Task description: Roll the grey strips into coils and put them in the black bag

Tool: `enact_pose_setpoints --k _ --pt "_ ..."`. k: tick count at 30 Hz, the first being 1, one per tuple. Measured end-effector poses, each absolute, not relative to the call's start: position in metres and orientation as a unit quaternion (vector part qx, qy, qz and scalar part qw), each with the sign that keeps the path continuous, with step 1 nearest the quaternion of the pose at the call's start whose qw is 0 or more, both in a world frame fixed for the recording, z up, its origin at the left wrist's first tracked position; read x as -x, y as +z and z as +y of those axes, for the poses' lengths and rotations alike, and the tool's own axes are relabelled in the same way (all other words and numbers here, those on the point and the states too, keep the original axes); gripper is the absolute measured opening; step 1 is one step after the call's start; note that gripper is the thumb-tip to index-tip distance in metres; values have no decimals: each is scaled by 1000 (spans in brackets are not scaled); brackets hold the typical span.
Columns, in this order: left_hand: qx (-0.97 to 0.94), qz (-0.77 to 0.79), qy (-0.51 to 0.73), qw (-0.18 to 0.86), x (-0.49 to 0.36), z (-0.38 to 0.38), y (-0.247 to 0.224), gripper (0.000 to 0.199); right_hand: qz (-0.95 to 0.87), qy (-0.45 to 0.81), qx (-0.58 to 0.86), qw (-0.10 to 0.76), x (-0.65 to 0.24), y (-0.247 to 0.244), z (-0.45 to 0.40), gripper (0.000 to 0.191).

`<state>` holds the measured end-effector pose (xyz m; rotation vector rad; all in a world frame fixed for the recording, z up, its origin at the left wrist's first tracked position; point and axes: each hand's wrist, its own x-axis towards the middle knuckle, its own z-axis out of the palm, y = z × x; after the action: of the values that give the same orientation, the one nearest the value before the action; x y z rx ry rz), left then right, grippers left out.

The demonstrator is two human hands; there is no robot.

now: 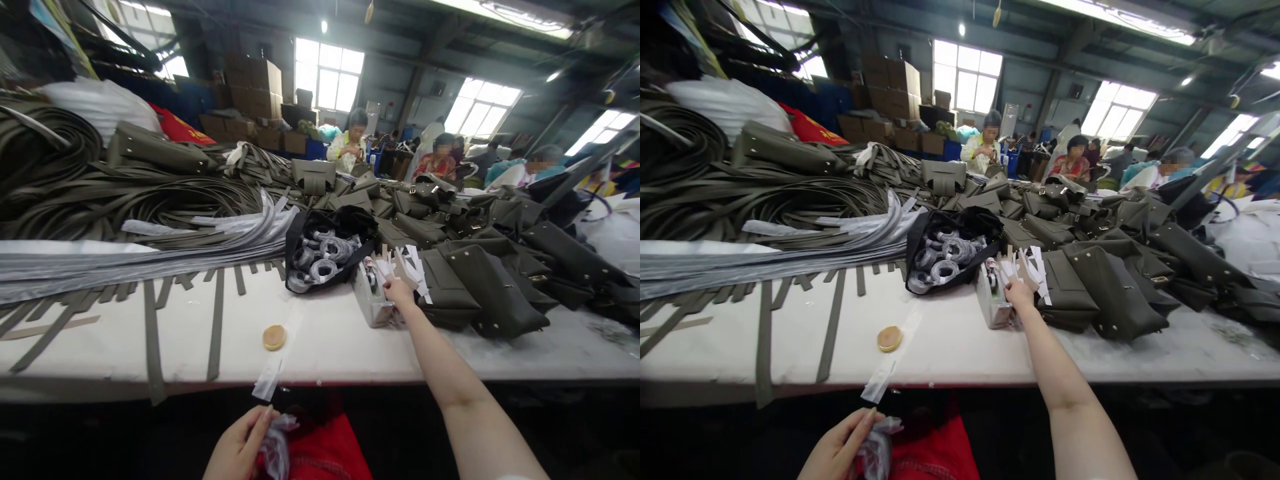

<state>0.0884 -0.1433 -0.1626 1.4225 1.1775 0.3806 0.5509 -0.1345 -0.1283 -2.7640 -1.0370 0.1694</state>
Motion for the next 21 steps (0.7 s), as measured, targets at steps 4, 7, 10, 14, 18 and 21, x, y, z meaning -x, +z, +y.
enact_pose_setpoints --k 4,7,10,14,18,21 --pt "-621 496 148 588 -88 -142 -166 59 -323 12 935 142 -548 -119 -147 18" --pt "-635 481 133 590 -87 -137 -169 59 -308 -33 931 194 -544 -102 -163 28" --pt "-649 449 112 604 -87 -132 -168 55 -330 -46 914 232 -519 -85 -184 29" --pt "-636 402 78 653 -89 -126 -165 54 -492 11 809 322 -433 -68 -215 23" --pt "-614 394 57 681 -89 -122 -168 52 -681 248 647 237 -337 -57 -241 21" --pt "-592 408 55 693 -85 -122 -171 49 -735 311 583 151 -295 -60 -243 19"
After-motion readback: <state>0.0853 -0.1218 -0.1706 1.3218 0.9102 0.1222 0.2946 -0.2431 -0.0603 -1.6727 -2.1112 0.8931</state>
